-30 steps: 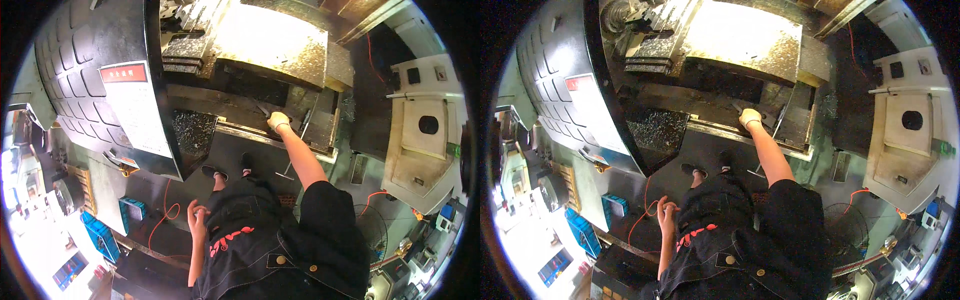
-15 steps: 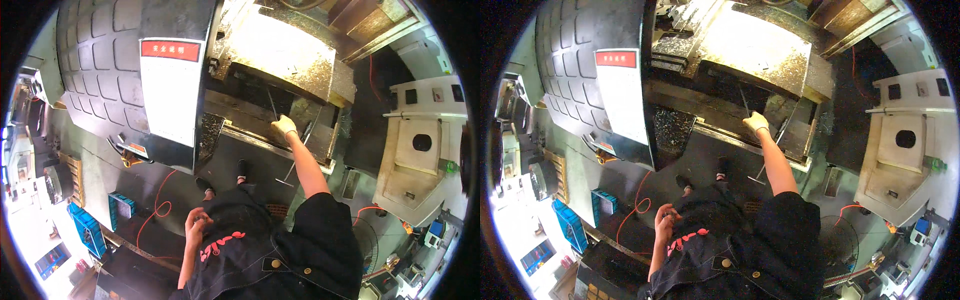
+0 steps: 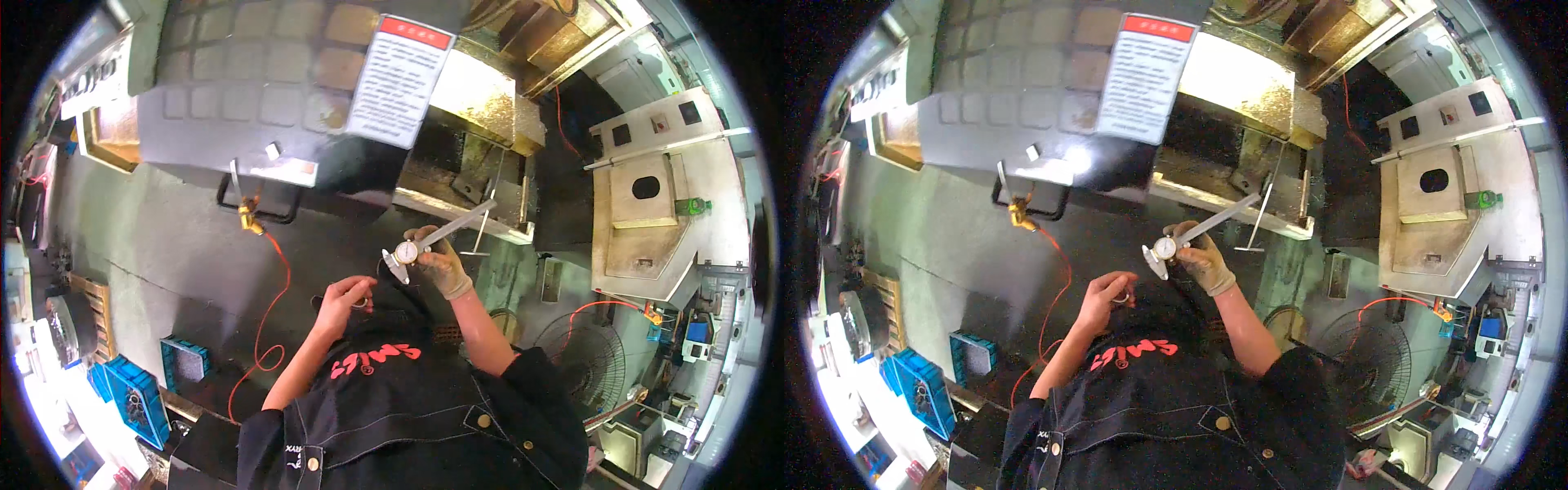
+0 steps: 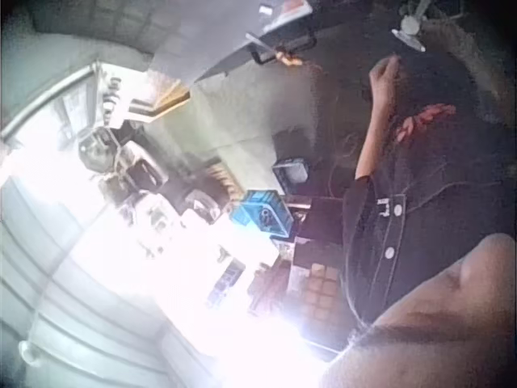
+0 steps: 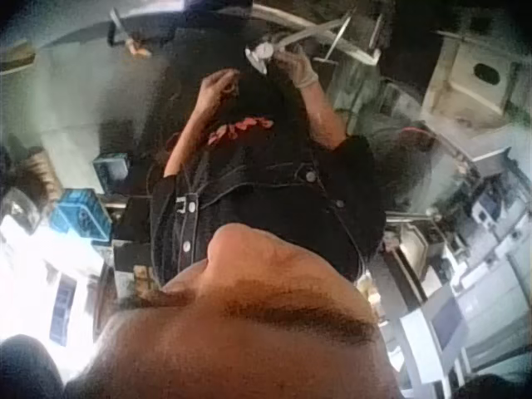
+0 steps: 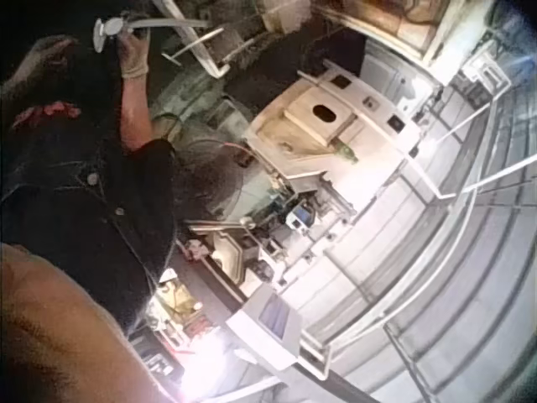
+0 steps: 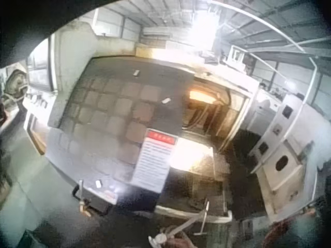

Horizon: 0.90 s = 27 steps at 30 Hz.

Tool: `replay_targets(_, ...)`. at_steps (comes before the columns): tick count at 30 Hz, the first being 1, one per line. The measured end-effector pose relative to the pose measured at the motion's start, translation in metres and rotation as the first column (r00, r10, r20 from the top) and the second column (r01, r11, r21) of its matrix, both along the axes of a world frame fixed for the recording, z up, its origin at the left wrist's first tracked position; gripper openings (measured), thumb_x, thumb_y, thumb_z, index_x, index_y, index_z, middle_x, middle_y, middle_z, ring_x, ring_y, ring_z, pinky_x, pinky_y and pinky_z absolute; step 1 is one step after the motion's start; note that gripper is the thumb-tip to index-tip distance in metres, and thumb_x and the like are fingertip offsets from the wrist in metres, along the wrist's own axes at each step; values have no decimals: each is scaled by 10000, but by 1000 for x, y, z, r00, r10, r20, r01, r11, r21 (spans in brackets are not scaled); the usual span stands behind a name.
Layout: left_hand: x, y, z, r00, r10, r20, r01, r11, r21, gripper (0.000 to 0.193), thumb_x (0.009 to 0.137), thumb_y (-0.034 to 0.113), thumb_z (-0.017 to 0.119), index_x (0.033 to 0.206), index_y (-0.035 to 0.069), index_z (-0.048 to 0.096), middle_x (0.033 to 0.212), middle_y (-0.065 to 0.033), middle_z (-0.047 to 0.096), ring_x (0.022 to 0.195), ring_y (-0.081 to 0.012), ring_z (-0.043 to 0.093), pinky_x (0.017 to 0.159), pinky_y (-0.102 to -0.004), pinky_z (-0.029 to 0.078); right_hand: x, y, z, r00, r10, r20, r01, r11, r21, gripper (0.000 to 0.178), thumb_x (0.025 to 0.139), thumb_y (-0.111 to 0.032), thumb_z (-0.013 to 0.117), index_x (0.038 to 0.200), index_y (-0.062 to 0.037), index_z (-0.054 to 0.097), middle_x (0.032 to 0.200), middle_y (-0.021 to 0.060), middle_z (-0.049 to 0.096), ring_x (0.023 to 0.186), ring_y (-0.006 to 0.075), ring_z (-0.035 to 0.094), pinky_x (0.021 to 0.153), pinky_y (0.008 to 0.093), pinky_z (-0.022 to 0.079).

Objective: The person operates a lathe machine to process metal rings, then uses a dial caliper to measure the dimensions of the finished parts. The person repeatedly picks up rings from a blue bin, measures them, and places them back.

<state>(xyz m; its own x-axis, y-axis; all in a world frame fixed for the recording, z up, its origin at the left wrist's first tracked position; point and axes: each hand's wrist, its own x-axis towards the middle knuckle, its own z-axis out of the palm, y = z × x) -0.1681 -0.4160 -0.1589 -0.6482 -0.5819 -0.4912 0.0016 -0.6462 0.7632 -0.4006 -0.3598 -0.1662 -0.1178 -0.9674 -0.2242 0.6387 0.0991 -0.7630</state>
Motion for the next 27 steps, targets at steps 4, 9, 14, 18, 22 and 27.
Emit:
replay_targets(4, 47, 1, 18, 1000, 10, -27, -13, 993, -118, 221, 897, 189, 574, 883, -27, 620, 717, -31, 571, 648, -107, 544, 623, -256, 442, 82, -6, 20, 993, 24, -118, -37, 993, -114, 436, 683, -135, 715, 1071, -91, 520, 1187, 89, 527, 1042, 187, 532, 897, 310, 419)
replay_targets(9, 110, 2, 30, 962, 272, -11, -270, 950, -156, 175, 863, 149, 592, 778, -4, 606, 710, -44, 591, 657, -117, 540, 609, -263, 419, 151, -28, 31, 969, 178, -173, -201, 971, -128, 502, 713, -184, 733, 1150, -81, 509, 1221, 85, 520, 1102, 179, 508, 943, 325, 401)
replay_targets(14, 163, -6, 42, 913, 404, 62, -368, 877, -308, 179, 832, 99, 605, 678, 24, 552, 664, -6, 544, 625, -88, 491, 564, -251, 407, 177, -38, 37, 760, 596, -260, -573, 803, 165, 483, 804, -258, 677, 1210, -49, 519, 1096, 45, 583, 966, 134, 552, 839, 283, 451)
replay_targets(18, 195, -4, 28, 870, 456, 189, -384, 866, -319, 169, 817, 76, 624, 676, 6, 562, 646, 1, 513, 597, -80, 486, 551, -240, 379, 200, -34, 50, 405, 484, -776, -592, 785, 181, 376, 779, -221, 677, 1107, -62, 587, 997, 83, 638, 868, 229, 616, 756, 324, 485)
replay_targets(22, 222, -2, 22, 856, 450, 255, -309, 840, -445, 165, 809, 86, 627, 681, -12, 588, 679, -7, 522, 614, -81, 491, 554, -241, 378, 217, -73, 35, 23, -197, -980, -582, 795, -173, 437, 707, -291, 709, 1079, -90, 595, 993, 112, 637, 902, 299, 613, 786, 378, 486)
replay_targets(27, 236, -12, 46, 869, 411, 274, -249, 844, -476, 156, 821, 100, 619, 702, 1, 601, 662, -10, 535, 586, -77, 491, 540, -239, 384, 245, -81, 10, 187, 256, -948, -628, 773, 85, 467, 685, -387, 723, 1038, -102, 614, 901, 103, 645, 823, 281, 626, 729, 384, 490)
